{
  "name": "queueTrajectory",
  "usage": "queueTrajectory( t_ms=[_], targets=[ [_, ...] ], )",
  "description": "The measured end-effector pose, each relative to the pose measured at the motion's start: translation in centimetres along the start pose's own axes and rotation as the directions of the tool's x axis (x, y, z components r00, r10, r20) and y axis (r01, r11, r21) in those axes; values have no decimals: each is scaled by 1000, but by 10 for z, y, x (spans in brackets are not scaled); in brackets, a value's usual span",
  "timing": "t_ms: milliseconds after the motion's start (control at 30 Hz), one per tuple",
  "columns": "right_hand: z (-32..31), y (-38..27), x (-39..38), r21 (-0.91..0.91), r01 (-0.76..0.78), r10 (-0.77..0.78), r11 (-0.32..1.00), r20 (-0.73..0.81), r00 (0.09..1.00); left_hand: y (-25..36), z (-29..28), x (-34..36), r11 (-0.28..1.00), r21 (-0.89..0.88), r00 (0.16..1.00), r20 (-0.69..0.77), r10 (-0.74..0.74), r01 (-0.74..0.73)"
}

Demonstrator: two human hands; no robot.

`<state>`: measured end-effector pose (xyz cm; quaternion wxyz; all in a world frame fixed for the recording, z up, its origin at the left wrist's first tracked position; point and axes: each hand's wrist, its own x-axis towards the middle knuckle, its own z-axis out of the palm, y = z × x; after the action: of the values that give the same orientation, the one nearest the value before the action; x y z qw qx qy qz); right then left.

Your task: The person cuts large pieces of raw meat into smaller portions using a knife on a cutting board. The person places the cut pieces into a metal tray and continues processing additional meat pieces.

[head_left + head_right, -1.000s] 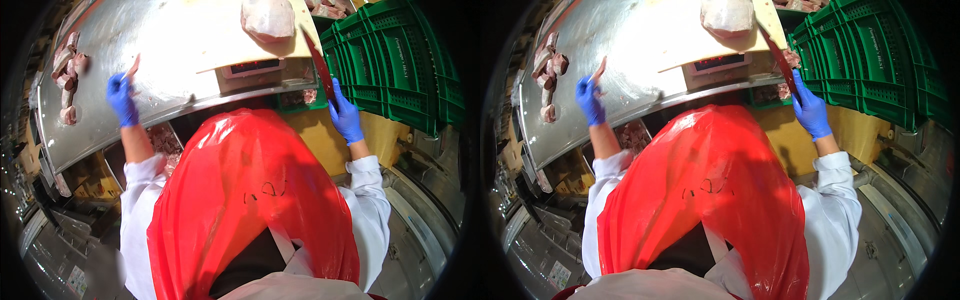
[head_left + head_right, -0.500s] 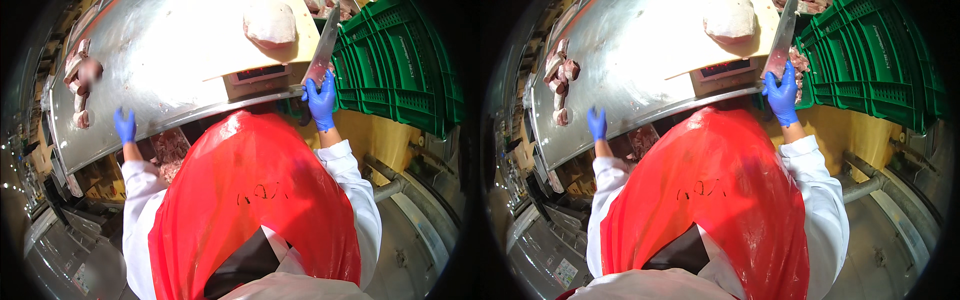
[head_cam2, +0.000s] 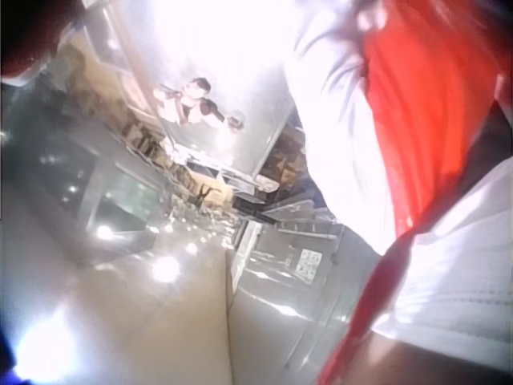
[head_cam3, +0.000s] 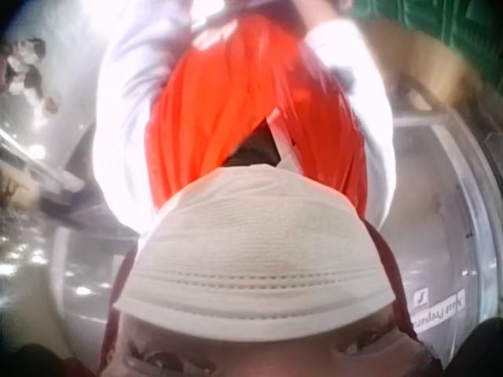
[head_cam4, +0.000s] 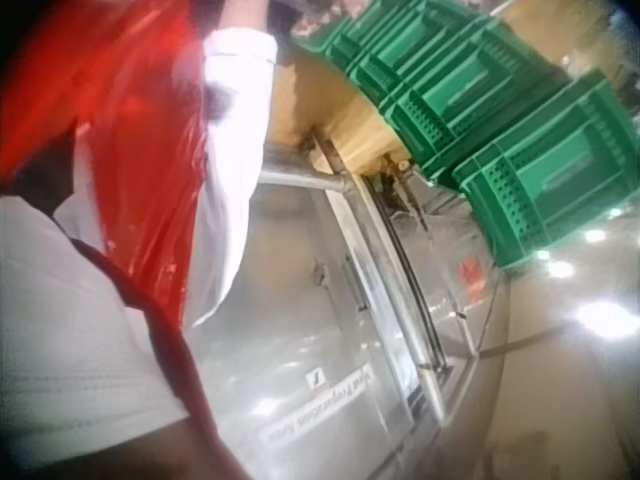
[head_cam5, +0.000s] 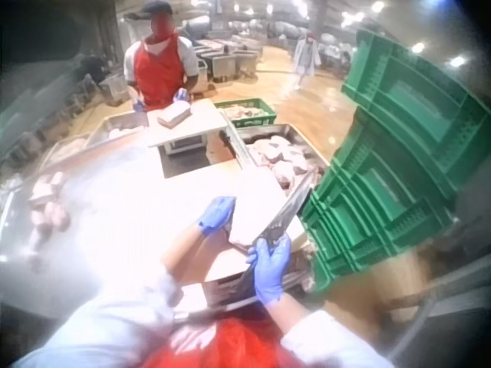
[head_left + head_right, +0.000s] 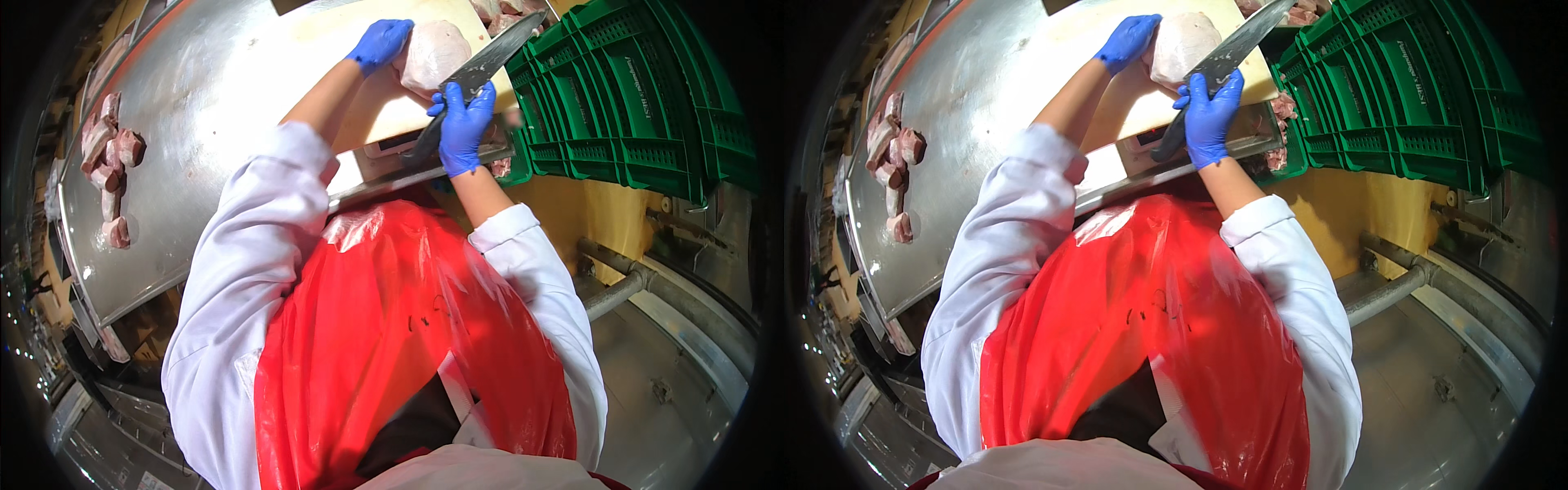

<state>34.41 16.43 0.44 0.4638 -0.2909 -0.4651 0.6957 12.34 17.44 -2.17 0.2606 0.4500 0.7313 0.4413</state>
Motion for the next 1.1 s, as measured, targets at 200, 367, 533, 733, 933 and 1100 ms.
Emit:
queueTrajectory(
  t_ms=[200,367,533,733,933,1100],
  targets=[
    [-71,-41,78,-307,127,-46,943,257,965,19,8,-106,976,-208,986,-162,26,-60],
    [-13,-72,41,-687,593,-214,420,560,800,-7,-34,-135,829,-552,860,-462,-218,-86],
    [4,-45,15,-738,675,-33,-13,675,737,11,-57,-157,916,-389,826,-547,-139,-103],
    [-44,-64,-47,-776,631,257,-20,606,753,4,-41,-176,906,-416,767,-604,-214,-75],
    [-119,-112,-83,-772,635,418,33,588,693,19,-5,-159,921,-360,734,-665,-141,-149],
    [-139,-132,-56,-801,421,198,426,536,821,78,38,-138,954,259,875,-484,-5,148]
  ],
)
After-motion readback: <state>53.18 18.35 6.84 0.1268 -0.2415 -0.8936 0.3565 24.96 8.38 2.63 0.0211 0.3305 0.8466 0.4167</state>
